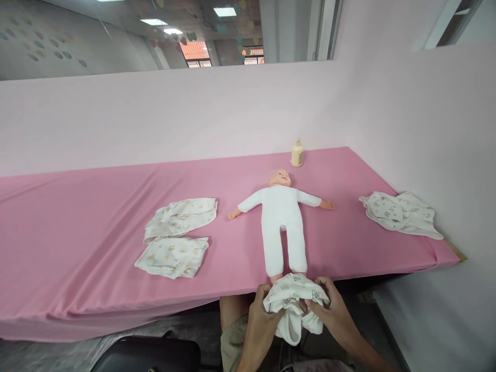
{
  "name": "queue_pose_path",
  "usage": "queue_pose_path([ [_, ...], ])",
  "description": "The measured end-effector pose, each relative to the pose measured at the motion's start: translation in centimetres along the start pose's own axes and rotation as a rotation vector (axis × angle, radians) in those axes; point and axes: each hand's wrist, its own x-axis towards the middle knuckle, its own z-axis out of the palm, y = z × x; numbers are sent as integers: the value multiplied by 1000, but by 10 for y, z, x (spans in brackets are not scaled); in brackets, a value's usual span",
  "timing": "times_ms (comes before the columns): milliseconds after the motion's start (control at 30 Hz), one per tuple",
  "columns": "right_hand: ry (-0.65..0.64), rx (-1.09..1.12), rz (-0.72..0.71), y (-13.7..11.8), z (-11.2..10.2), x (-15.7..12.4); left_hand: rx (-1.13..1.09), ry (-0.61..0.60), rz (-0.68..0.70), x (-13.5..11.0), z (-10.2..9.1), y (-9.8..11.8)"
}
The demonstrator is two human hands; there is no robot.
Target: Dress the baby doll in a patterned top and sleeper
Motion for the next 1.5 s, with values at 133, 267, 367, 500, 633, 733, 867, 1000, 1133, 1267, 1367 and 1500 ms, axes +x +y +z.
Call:
queue_pose_path([
  [133, -16, 14, 71, 5, 2, 3, -91, 4, -24, 4, 0, -7],
  [267, -63, -55, 51, -4, -1, -1, -131, -32, -38, 0, -2, -4],
  [367, -174, -66, 94, -22, -10, -9, -151, -112, -70, -7, -10, 6],
  [500, -410, -69, 93, -43, -34, -16, -229, -360, -114, -17, -36, 23],
  [633, -669, -94, 35, -64, -64, -9, -180, -686, -97, -14, -72, 52],
  [733, -764, -195, -63, -93, -81, 0, 119, -954, 10, -2, -99, 96],
  [867, -718, -425, -290, -148, -93, 5, 345, -986, 197, 17, -118, 169],
  [1000, -744, -492, -489, -201, -99, 12, 578, -949, 320, 29, -117, 236],
  [1133, -802, -541, -593, -239, -104, 24, 766, -811, 439, 30, -107, 287],
  [1267, -782, -675, -602, -259, -104, 36, 868, -733, 515, 29, -97, 308],
  [1367, -725, -702, -574, -263, -103, 40, 987, -757, 551, 32, -92, 306],
  [1500, -611, -595, -575, -258, -107, 44, 1032, -716, 549, 35, -93, 300],
])
